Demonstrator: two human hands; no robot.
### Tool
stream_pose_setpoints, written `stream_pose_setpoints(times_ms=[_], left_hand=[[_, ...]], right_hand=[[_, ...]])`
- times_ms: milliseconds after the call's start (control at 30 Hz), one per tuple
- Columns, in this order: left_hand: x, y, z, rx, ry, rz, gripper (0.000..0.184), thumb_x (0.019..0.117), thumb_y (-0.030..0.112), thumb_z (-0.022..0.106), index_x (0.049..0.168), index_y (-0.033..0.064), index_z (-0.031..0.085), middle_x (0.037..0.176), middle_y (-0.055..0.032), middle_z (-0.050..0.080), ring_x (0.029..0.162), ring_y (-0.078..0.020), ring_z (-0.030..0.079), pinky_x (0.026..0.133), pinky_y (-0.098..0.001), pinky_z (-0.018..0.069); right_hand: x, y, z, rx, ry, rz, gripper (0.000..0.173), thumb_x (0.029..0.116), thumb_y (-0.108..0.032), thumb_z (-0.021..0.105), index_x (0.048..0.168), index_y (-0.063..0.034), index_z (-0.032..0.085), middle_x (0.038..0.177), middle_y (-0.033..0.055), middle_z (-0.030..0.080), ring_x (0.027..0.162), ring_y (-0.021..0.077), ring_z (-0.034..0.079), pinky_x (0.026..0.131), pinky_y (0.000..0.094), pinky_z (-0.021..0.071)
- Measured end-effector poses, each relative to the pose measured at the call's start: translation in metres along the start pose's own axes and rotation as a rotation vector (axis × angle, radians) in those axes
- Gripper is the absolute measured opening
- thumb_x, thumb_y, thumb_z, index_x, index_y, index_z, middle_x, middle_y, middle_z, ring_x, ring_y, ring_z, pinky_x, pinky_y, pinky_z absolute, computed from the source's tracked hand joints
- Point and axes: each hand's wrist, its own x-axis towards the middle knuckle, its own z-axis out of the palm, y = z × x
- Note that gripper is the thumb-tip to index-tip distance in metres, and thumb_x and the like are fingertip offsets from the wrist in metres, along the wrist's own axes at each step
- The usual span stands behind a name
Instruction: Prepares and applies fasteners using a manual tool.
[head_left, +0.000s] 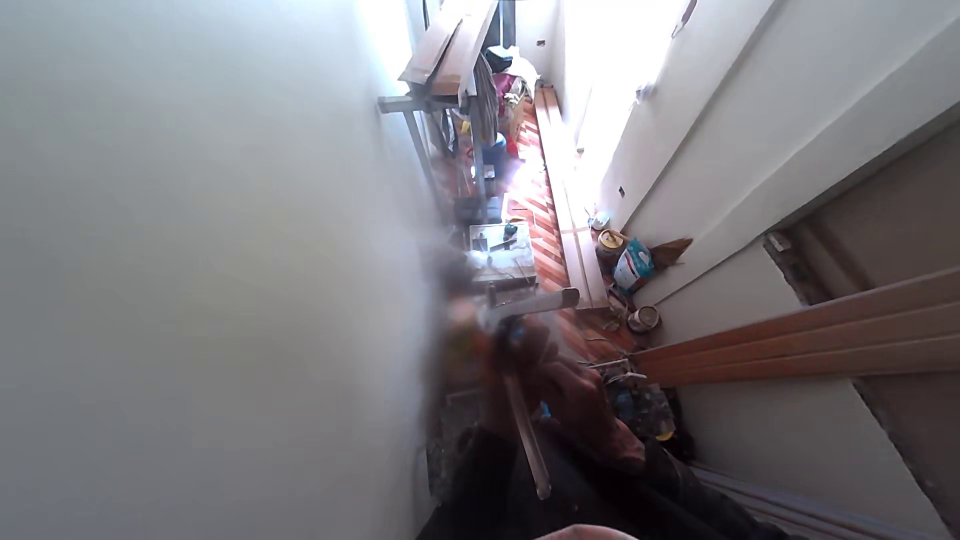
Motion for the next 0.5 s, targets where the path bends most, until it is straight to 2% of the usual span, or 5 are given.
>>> stream_pose_setpoints(times_ms=[100,167,267,433,500], left_hand=[[-0.001,-0.001,-0.003,0.012,0.004,-0.010,0.055,0.1095,0.039,0.025,0.095,0.0101,0.070,0.094,-0.0097,0.075,0.097,-0.0250,0.074,0.087,-0.0394,0.0608],[0.000,0.002,-0.006,0.037,0.029,-0.036,0.063,0.1090,0.047,0.022,0.084,0.0111,0.067,0.082,-0.0078,0.072,0.078,-0.0214,0.073,0.067,-0.0347,0.0610],[0.003,0.008,-0.014,0.081,0.025,-0.059,0.067,0.1083,0.052,0.020,0.077,0.0117,0.064,0.069,-0.0037,0.065,0.055,-0.0142,0.062,0.048,-0.0265,0.0502],[0.003,0.014,-0.021,0.096,0.000,-0.118,0.061,0.1081,0.048,0.026,0.066,0.0164,0.057,0.054,0.0043,0.051,0.043,-0.0080,0.049,0.039,-0.0224,0.0397],[0.002,0.014,-0.027,0.091,-0.042,-0.148,0.055,0.1066,0.047,0.038,0.066,0.0168,0.058,0.051,0.0059,0.046,0.041,-0.0071,0.046,0.038,-0.0220,0.0368]], right_hand=[[-0.001,-0.005,-0.008,0.229,-0.008,0.157,0.019,0.0998,-0.015,0.063,0.096,0.0027,0.070,0.077,0.0064,0.071,0.063,0.0051,0.067,0.060,0.0197,0.0576],[-0.006,-0.009,-0.018,0.465,-0.003,0.266,0.012,0.1007,-0.009,0.061,0.097,0.0018,0.064,0.080,0.0049,0.073,0.061,0.0082,0.070,0.056,0.0246,0.0614],[-0.021,-0.004,-0.034,0.672,-0.028,0.318,0.006,0.0971,-0.004,0.066,0.094,-0.0040,0.061,0.090,0.0064,0.077,0.065,0.0155,0.074,0.059,0.0300,0.0650],[-0.048,0.009,-0.031,0.702,-0.137,0.316,0.007,0.0928,-0.003,0.070,0.090,-0.0050,0.064,0.093,0.0061,0.077,0.068,0.0136,0.074,0.062,0.0268,0.0639],[-0.050,0.007,-0.027,0.744,-0.127,0.366,0.011,0.0928,0.000,0.070,0.100,-0.0033,0.063,0.090,0.0072,0.077,0.070,0.0170,0.075,0.064,0.0301,0.0649]])
